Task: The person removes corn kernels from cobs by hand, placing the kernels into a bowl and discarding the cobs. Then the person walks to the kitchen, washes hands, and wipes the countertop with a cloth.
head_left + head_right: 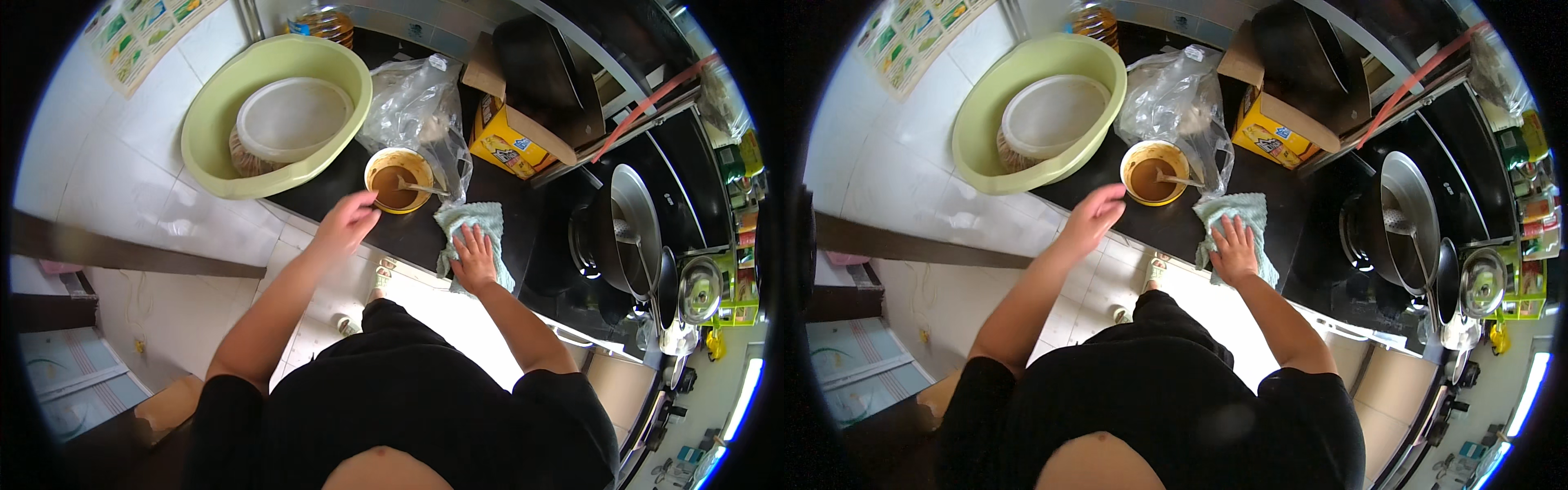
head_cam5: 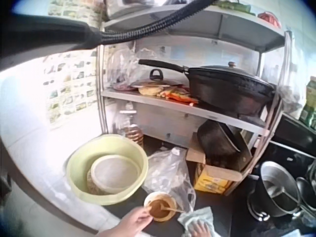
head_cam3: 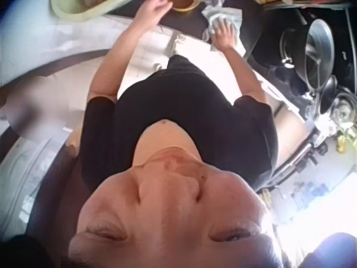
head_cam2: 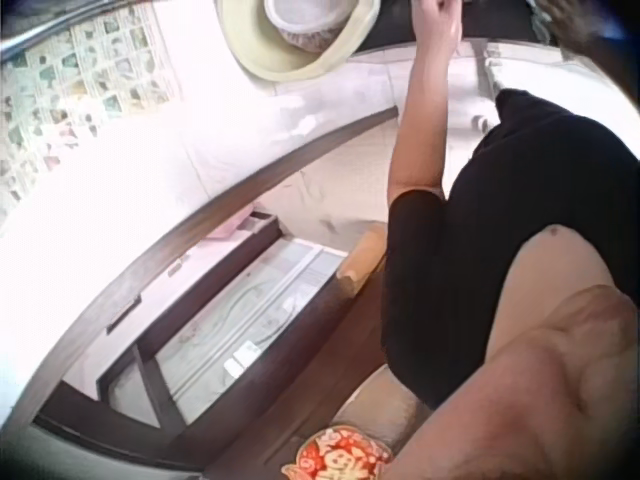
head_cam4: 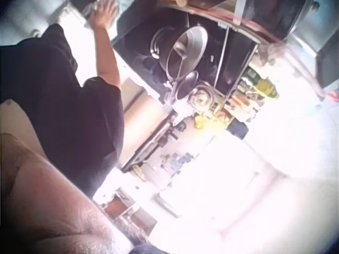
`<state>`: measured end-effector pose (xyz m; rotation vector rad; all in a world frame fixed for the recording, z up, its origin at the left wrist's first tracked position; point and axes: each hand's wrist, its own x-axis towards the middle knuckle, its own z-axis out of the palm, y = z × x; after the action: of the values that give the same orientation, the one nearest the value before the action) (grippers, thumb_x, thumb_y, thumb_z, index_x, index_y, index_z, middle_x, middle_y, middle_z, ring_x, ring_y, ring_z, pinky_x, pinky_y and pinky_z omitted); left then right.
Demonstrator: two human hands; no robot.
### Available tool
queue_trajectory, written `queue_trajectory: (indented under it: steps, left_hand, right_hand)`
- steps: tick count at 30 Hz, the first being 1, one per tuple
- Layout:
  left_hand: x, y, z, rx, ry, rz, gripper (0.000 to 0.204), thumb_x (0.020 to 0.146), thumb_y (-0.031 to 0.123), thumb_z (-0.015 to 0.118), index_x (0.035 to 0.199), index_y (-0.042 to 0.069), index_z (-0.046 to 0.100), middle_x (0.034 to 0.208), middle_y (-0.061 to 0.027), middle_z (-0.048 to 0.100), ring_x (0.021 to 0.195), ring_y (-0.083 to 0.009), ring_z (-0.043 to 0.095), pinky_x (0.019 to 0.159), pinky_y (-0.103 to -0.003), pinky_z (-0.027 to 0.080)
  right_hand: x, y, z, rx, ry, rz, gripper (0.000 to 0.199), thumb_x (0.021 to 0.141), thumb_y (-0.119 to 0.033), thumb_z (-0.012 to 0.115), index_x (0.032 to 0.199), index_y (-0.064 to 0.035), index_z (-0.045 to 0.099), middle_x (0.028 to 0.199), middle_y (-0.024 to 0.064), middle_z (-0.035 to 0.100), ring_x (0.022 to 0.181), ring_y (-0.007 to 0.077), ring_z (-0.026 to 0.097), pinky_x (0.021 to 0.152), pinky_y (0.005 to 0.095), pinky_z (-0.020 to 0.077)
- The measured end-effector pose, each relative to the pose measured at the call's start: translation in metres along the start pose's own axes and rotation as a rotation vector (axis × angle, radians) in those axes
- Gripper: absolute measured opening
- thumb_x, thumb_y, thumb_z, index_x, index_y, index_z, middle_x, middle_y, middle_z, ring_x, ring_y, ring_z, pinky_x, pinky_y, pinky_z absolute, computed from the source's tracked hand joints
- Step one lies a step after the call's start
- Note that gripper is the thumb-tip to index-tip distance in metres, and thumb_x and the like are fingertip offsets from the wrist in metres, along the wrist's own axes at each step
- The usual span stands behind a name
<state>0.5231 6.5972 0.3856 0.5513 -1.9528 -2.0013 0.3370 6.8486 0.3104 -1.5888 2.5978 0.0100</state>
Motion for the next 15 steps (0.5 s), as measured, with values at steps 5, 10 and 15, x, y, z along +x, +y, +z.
queue_trajectory:
  steps: [5, 10, 15]
  left_hand:
    - [0.113, 0.074, 0.017, 0.801, 0.106, 0.250, 0.064, 0.077, 0.031, 0.063, 0.127, 0.003, 0.036, 0.130, -0.0160, 0.038, 0.116, -0.0336, 0.041, 0.093, -0.036, 0.038]
    - [0.183, 0.081, 0.042, 1.233, 0.130, -0.103, 0.083, 0.071, 0.033, 0.066, 0.136, 0.007, 0.022, 0.129, -0.0162, 0.041, 0.115, -0.0301, 0.043, 0.093, -0.037, 0.038]
    - [0.273, 0.074, -0.005, 1.009, 0.205, -0.023, 0.027, 0.078, 0.008, 0.049, 0.104, 0.009, 0.056, 0.098, -0.0139, 0.060, 0.095, -0.0229, 0.057, 0.078, -0.035, 0.045]
  right_hand:
    - [0.040, 0.003, -0.004, 0.091, 0.128, 0.093, 0.052, 0.078, -0.032, 0.054, 0.127, -0.0173, 0.041, 0.139, 0.0080, 0.029, 0.131, 0.0289, 0.019, 0.106, 0.0453, 0.0155]
    - [0.065, 0.010, -0.010, 0.154, 0.115, 0.207, 0.053, 0.075, -0.035, 0.055, 0.123, -0.0147, 0.046, 0.135, 0.0097, 0.035, 0.129, 0.0303, 0.023, 0.105, 0.0462, 0.0171]
    - [0.087, 0.012, -0.012, 0.182, 0.256, 0.188, 0.052, 0.073, -0.035, 0.057, 0.119, -0.0124, 0.050, 0.133, 0.0100, 0.037, 0.128, 0.0325, 0.025, 0.104, 0.0477, 0.0195]
